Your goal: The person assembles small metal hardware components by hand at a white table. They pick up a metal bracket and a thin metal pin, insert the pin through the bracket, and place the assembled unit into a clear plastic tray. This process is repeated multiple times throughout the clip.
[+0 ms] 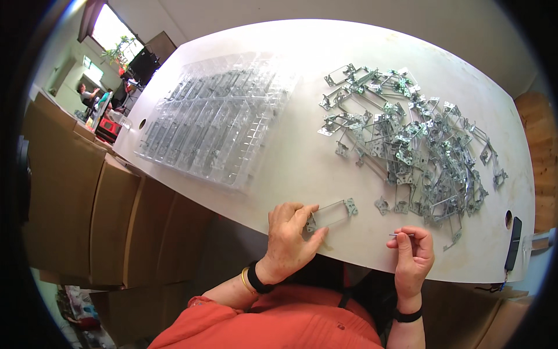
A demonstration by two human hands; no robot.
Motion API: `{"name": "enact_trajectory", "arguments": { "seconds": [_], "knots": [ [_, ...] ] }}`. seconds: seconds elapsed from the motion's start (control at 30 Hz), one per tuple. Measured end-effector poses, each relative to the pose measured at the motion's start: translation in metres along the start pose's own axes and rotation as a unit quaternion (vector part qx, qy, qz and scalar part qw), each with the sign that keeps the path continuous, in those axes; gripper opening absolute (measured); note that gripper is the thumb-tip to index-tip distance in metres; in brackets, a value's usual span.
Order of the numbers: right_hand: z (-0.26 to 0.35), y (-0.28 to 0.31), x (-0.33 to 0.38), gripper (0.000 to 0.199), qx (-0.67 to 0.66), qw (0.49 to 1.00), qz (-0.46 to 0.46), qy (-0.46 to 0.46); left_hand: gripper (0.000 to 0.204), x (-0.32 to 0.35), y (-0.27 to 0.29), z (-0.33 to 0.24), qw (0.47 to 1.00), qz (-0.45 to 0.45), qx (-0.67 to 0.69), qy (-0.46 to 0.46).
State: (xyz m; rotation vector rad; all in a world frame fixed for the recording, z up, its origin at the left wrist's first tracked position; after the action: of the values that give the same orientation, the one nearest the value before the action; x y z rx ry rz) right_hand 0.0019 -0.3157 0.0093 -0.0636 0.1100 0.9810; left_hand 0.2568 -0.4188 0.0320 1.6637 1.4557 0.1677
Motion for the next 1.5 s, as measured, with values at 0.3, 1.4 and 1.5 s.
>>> {"name": "enact_trajectory", "arguments": {
  "seconds": [0.3, 1.4, 1.5],
  "knots": [
    [-0.008, 0.004, 0.000, 0.010, -0.015, 1.000, -0.007, 0.002, 0.049, 0.000, 0.001, -0.001, 1.000, -0.009, -0.006, -0.005],
    [-0.007, -0.002, -0.002, 0.011, -0.049, 0.999, 0.017, 0.017, 0.007, -0.063, 0.071, -0.040, 0.985, 0.008, 0.173, -0.011],
    [-0.005, -0.002, -0.002, 0.011, -0.051, 0.999, 0.013, 0.013, 0.006, -0.094, 0.098, -0.037, 0.988, -0.055, 0.145, 0.003]
  ]
}}
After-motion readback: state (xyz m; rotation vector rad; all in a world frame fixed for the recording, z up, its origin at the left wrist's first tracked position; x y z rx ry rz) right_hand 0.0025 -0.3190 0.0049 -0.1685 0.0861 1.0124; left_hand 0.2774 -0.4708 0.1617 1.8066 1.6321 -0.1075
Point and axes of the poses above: each hand's wrist, its own x-axis away from the middle knuckle, its own y-axis out of the back of the hand, z = x × y, the point moved 5 cm from there along -x, towards the middle knuckle, and after that the axes turned 3 degrees about -z, right-handed, at the moved point
